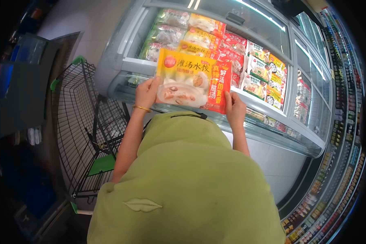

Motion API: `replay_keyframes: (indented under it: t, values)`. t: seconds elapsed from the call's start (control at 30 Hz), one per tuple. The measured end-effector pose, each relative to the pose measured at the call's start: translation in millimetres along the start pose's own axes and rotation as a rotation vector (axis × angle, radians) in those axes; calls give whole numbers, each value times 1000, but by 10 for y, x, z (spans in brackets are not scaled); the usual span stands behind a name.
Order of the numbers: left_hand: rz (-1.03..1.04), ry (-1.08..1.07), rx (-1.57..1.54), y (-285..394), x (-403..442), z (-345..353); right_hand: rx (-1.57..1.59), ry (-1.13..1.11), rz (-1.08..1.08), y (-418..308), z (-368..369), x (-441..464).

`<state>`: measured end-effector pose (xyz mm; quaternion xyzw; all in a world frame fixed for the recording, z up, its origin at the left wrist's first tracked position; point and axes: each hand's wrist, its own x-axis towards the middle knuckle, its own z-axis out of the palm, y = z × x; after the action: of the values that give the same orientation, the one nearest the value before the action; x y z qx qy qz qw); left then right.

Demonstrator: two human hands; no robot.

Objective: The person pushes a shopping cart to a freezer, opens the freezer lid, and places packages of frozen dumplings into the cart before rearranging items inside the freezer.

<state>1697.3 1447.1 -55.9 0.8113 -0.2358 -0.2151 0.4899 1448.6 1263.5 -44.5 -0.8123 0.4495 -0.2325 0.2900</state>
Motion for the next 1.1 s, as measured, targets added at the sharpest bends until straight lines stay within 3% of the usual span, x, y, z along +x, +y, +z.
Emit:
replay_keyframes:
  t: [0.13,0.23,0.3,0.43,0.53,0.6,0.73,0.9,0.97,1.03,1.1]
  values:
    - [49,38,-139,-130,26,84,-45,14,-9,-18,13,-14]
    - [-34,26,-311,-33,11,85,-24,20,-13,-36,-14,-17]
    - [-265,-61,-425,77,-13,16,60,-6,7,-101,-53,3]
    - [-236,-50,-418,106,-1,15,-108,3,75,-428,-235,27]
    - [-115,-32,-462,162,2,13,-148,114,-66,-545,-263,56]
    - [-219,-147,-721,293,-15,-68,-115,91,-216,-588,-237,101]
    - [-195,-160,-829,522,39,-196,-46,1,-381,-779,-143,135]
    - [75,-169,-814,1044,67,-255,135,-165,-326,-982,-32,319]
    - [186,-140,-708,1368,22,-210,637,-316,-148,-1133,-20,403]
    - [450,-119,-414,1685,-40,-109,730,-301,-64,-1307,-19,421]
    - [693,-38,19,2172,-299,-28,1352,-665,240,-1379,-74,458]
